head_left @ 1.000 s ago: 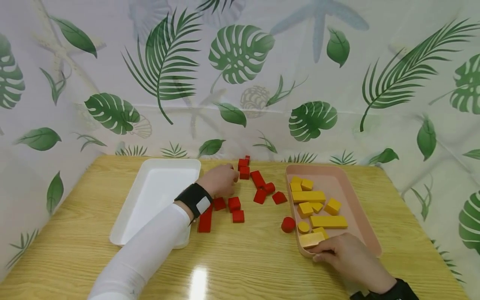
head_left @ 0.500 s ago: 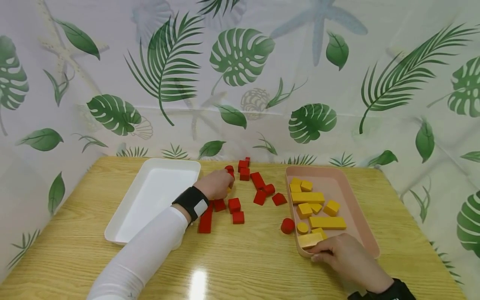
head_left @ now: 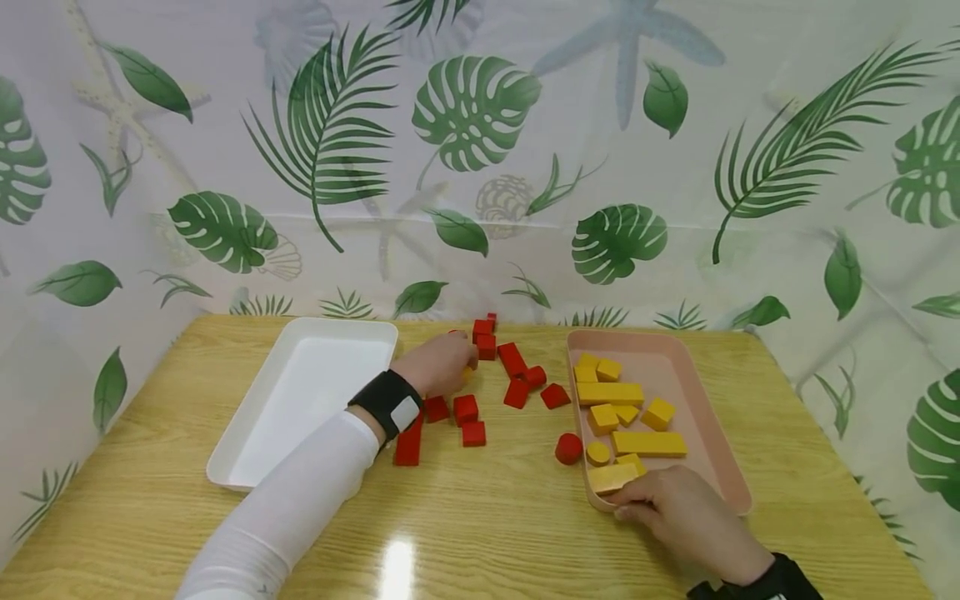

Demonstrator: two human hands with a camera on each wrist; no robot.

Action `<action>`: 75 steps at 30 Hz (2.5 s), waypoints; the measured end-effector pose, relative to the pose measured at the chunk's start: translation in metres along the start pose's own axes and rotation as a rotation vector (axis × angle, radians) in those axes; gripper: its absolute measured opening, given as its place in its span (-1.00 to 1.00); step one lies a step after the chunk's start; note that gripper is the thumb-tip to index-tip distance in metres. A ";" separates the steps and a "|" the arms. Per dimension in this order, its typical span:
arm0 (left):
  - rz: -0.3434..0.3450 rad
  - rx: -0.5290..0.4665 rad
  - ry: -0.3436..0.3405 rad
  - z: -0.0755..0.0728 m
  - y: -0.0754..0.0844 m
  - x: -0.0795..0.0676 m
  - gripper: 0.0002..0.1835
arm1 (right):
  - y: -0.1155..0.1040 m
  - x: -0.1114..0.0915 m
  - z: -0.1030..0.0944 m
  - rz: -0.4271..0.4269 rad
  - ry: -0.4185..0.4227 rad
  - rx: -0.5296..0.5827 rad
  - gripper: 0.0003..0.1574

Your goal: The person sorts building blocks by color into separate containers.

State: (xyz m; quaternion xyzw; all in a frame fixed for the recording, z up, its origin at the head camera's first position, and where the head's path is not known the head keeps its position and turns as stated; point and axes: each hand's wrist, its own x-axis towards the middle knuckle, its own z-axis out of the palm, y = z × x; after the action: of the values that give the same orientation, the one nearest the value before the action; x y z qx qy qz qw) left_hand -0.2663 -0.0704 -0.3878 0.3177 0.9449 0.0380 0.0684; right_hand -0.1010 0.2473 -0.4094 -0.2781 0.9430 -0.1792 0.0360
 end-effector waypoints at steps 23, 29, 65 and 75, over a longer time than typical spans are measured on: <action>0.345 -0.026 -0.042 -0.002 0.176 0.063 -0.64 | -0.003 0.002 0.001 0.002 0.037 -0.002 -0.84; 0.399 0.088 -0.042 0.015 0.198 0.071 -0.74 | -0.001 -0.002 0.004 -0.073 0.114 -0.041 -0.82; 0.059 0.019 0.034 -0.024 0.032 0.024 -0.59 | 0.002 -0.006 0.003 0.010 0.028 0.025 -0.84; -0.198 -0.079 0.040 -0.016 -0.049 -0.006 -0.40 | -0.001 -0.007 0.000 -0.011 0.052 0.023 -0.84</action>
State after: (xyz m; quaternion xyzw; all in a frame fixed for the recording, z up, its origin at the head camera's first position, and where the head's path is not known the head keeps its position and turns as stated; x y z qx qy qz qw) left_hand -0.2929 -0.1134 -0.3768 0.2192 0.9706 0.0748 0.0654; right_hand -0.0946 0.2507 -0.4090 -0.2779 0.9400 -0.1975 0.0138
